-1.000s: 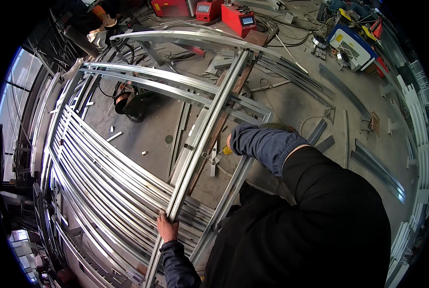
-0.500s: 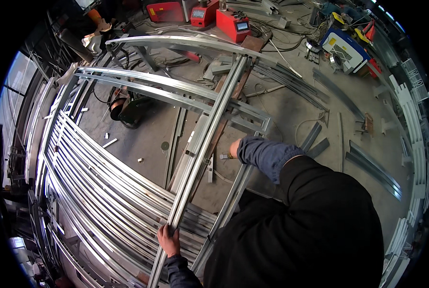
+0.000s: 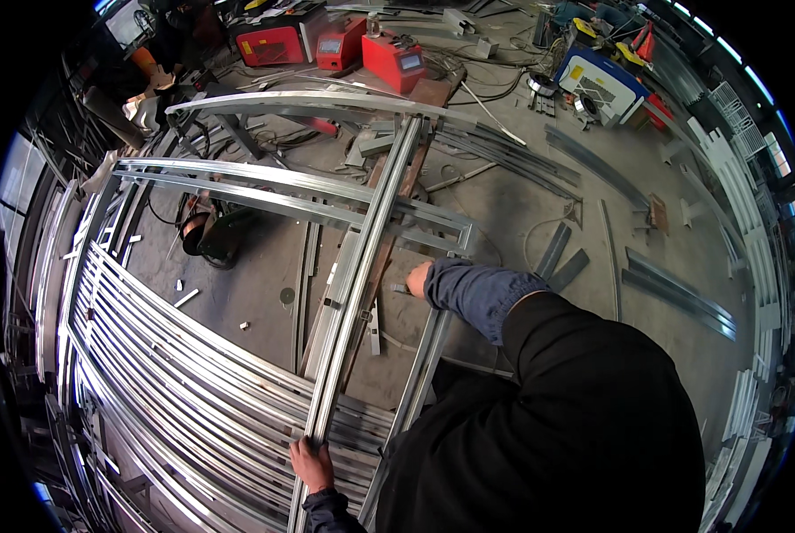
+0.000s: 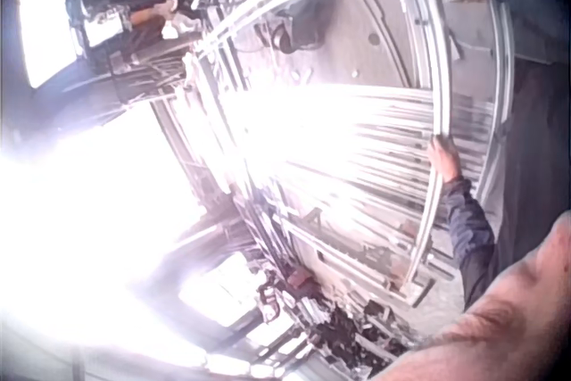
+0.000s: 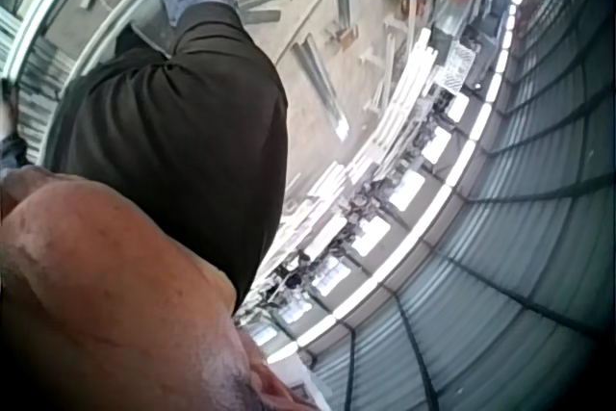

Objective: The person welds metal frame components using a handheld welding torch. They position and tack weld multiple metal bars into a rectangular frame structure, then flip the frame to weld the opposite side. The person handles metal bars and a welding torch throughout.

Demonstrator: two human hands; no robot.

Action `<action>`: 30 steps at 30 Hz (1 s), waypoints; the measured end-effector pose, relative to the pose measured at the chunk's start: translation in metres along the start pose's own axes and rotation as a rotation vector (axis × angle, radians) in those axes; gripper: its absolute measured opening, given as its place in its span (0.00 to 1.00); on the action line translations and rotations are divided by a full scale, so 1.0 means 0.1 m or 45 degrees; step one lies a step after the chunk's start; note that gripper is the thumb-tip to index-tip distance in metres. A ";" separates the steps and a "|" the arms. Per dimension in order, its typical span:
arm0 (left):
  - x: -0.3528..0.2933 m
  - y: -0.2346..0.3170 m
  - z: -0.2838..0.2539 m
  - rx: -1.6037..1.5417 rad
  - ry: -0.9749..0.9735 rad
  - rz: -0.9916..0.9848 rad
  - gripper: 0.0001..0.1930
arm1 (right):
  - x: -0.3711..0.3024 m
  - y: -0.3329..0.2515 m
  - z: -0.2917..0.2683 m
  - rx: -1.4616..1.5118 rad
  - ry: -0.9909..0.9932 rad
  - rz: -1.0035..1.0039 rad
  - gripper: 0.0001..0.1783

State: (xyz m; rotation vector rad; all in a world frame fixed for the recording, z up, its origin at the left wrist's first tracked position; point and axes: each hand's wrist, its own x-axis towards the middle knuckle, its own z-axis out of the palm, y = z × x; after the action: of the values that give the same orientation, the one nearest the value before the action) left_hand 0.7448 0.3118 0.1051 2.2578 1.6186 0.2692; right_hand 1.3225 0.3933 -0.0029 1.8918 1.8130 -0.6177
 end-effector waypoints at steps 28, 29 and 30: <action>-0.16 0.06 -0.35 -0.116 -0.051 -0.019 0.27 | -0.22 0.04 -0.20 0.059 0.072 0.048 0.25; -0.09 0.06 -0.37 -0.096 -0.036 0.037 0.27 | -0.28 0.04 -0.23 0.075 0.098 0.032 0.25; -0.05 0.08 -0.41 -0.096 -0.070 0.041 0.30 | -0.30 0.06 -0.17 0.110 0.199 0.049 0.25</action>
State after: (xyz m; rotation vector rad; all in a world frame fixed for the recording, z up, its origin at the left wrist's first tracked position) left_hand 0.7361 0.3119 0.1461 2.2168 1.5199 0.2689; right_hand 1.3277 0.3793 0.0281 2.0788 1.8672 -0.5569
